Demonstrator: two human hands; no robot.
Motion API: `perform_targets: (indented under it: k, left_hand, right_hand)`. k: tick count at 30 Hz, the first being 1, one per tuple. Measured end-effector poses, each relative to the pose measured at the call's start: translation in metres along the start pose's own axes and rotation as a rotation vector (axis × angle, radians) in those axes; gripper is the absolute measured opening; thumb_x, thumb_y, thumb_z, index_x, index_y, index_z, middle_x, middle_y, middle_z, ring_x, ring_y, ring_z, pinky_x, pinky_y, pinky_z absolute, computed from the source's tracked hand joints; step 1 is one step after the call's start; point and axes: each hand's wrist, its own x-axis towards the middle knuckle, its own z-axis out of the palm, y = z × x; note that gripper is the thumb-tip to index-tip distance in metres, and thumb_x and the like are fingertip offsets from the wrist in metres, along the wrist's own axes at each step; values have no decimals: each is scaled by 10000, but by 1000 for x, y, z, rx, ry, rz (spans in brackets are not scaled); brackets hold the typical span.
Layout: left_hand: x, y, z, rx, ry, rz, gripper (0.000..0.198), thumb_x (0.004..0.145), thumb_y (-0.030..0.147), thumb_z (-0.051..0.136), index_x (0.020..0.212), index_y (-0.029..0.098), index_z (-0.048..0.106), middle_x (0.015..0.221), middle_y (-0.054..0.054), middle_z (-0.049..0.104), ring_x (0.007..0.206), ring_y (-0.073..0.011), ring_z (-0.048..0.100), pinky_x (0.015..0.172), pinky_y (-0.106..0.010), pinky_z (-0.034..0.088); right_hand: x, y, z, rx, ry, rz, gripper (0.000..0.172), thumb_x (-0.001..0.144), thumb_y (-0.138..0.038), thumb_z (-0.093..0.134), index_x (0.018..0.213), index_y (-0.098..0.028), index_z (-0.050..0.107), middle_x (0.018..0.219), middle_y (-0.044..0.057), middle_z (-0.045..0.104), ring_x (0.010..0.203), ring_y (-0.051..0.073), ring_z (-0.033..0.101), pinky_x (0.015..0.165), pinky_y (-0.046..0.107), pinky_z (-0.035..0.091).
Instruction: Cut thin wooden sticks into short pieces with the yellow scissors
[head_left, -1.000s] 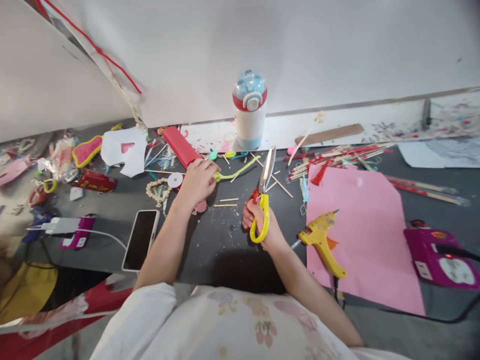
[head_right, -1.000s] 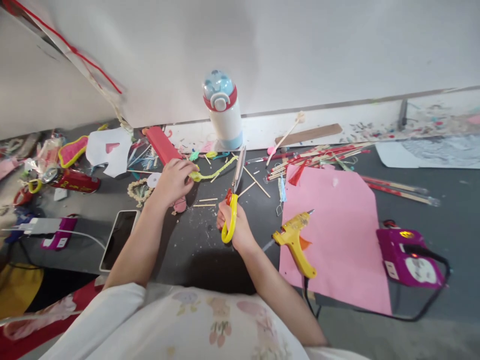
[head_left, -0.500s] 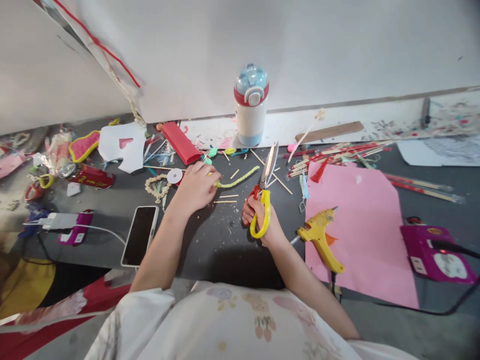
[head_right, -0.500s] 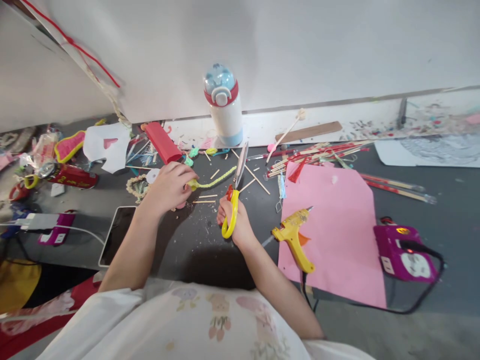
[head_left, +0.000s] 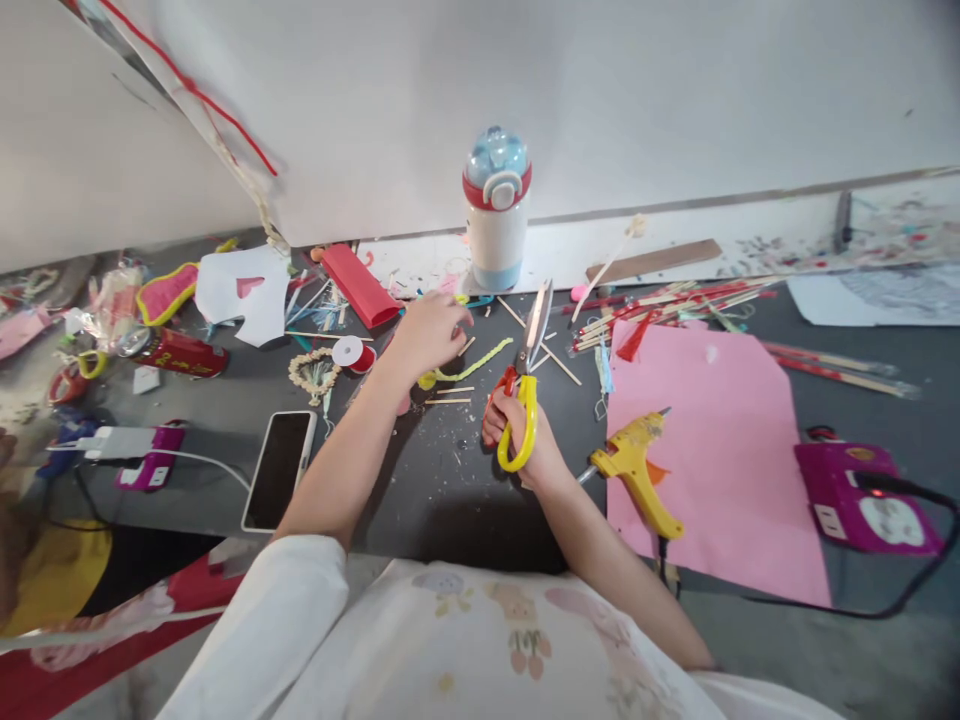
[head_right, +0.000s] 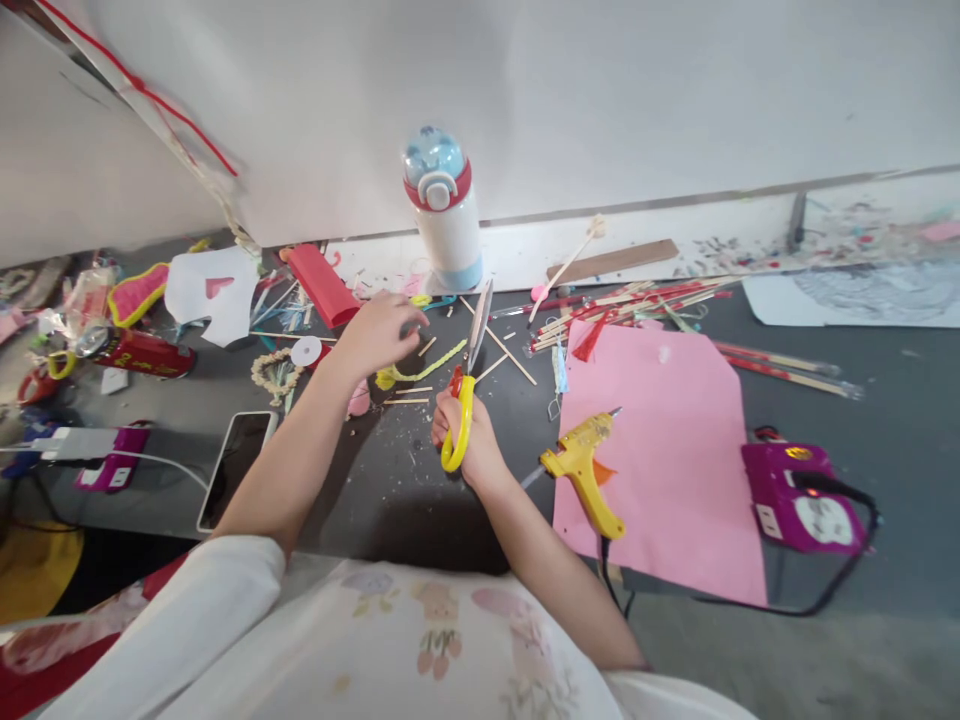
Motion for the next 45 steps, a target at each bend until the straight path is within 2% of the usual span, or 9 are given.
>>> perform_targets:
  k: [3, 6, 11, 18, 24, 30, 36, 40, 45]
  left_hand:
    - [37, -1, 14, 35, -9, -103, 261, 781, 198, 454, 883, 188, 695, 913, -92, 670, 937, -254, 581, 797, -362, 446]
    - [56, 2, 24, 28, -42, -173, 241, 780, 232, 479, 831, 167, 706, 842, -111, 684, 858, -261, 620, 739, -350, 451]
    - [62, 9, 32, 37, -22, -231, 279, 794, 327, 504, 854, 133, 696, 860, -149, 689, 862, -294, 637, 732, -365, 459]
    - [71, 16, 38, 48, -43, -279, 281, 773, 215, 489, 967, 114, 664, 987, -180, 674, 960, -326, 621, 778, -390, 462]
    - [69, 23, 31, 29, -40, -287, 248, 747, 199, 509, 906, 90, 665, 942, -184, 677, 932, -327, 630, 766, -380, 466]
    - [41, 24, 10, 3, 46, -334, 177, 720, 229, 543, 788, 128, 671, 810, -139, 686, 812, -277, 646, 714, -347, 458]
    - [-13, 34, -1, -158, 96, -340, 85, 684, 231, 615, 739, 175, 647, 771, -67, 679, 765, -203, 614, 701, -315, 442]
    - [-56, 56, 6, -267, 95, -254, 148, 734, 208, 562, 854, 179, 645, 812, -46, 683, 744, -161, 593, 686, -284, 428]
    - [-95, 95, 29, -385, 2, -7, 169, 795, 259, 524, 841, 179, 665, 812, -28, 681, 743, -148, 596, 677, -264, 424]
  right_hand:
    - [-1, -3, 2, -3, 36, 10, 340, 741, -409, 633, 691, -209, 363, 481, -95, 326, 398, 51, 303, 418, 201, 317]
    - [-1, -5, 4, -3, 51, 13, 342, 735, -408, 635, 698, -211, 358, 484, -96, 324, 398, 47, 301, 413, 194, 309]
    - [-1, -4, 4, -15, 57, 15, 349, 729, -425, 635, 709, -215, 357, 483, -97, 318, 393, 47, 291, 410, 194, 305]
    - [-2, -4, 3, -17, 51, 15, 349, 724, -417, 644, 711, -213, 360, 489, -96, 320, 399, 45, 298, 410, 191, 309]
    - [-1, -5, 3, -16, 49, -8, 332, 706, -387, 645, 704, -212, 363, 474, -101, 324, 394, 49, 311, 411, 196, 316]
    - [0, -6, 0, -4, 32, -76, 306, 725, -357, 630, 672, -209, 366, 466, -96, 326, 382, 49, 302, 413, 209, 317]
    - [-1, -16, 0, -21, 41, -103, 327, 735, -324, 586, 596, -206, 314, 461, -82, 288, 380, 50, 280, 398, 213, 299]
    - [-6, -34, -1, -15, 51, -165, 322, 747, -264, 534, 570, -207, 271, 456, -76, 248, 382, 56, 269, 402, 220, 295]
    - [-21, -59, -6, -44, 24, -257, 279, 778, -236, 461, 585, -209, 261, 479, -70, 203, 395, 64, 234, 421, 235, 291]
